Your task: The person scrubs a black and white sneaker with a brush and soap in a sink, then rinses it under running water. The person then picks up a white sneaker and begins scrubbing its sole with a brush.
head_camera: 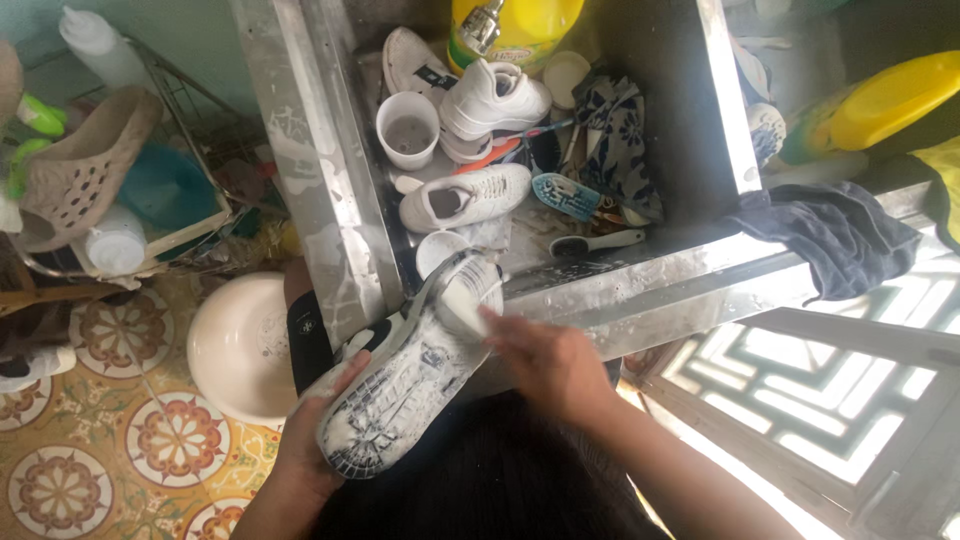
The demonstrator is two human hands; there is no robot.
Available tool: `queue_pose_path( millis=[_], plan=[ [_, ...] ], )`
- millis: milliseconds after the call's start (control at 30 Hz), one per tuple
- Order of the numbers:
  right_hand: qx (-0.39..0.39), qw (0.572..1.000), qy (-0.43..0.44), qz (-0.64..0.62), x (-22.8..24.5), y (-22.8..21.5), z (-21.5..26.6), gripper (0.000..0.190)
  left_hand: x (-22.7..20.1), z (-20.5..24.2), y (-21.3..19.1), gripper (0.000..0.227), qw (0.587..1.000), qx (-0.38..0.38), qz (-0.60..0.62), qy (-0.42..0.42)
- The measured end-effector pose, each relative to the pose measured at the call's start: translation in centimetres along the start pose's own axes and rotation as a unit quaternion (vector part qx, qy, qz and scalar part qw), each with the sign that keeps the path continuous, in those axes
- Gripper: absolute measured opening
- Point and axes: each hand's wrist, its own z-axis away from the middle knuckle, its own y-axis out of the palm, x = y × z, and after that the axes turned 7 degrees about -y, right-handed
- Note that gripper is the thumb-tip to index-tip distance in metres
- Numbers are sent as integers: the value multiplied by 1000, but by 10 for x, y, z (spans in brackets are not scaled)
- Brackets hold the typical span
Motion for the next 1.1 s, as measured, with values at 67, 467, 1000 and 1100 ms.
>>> queue_pose_path(
  millis=[67,467,1000,1100],
  plan=[
    [63,978,188,66,-23,-7,-19,35,-1,-5,-3,55,1000,-17,7,-19],
    [-24,933,355,-57,-33,-17,-22,37,6,-4,-3,56,995,35,-70,62],
    [-42,986,136,-90,-7,13,2,41,-5,19,28,42,930,63,-158,327],
    [-77,923,375,-40,-72,1,-24,31,-15,47,22,34,786,-128,-422,432]
  ],
)
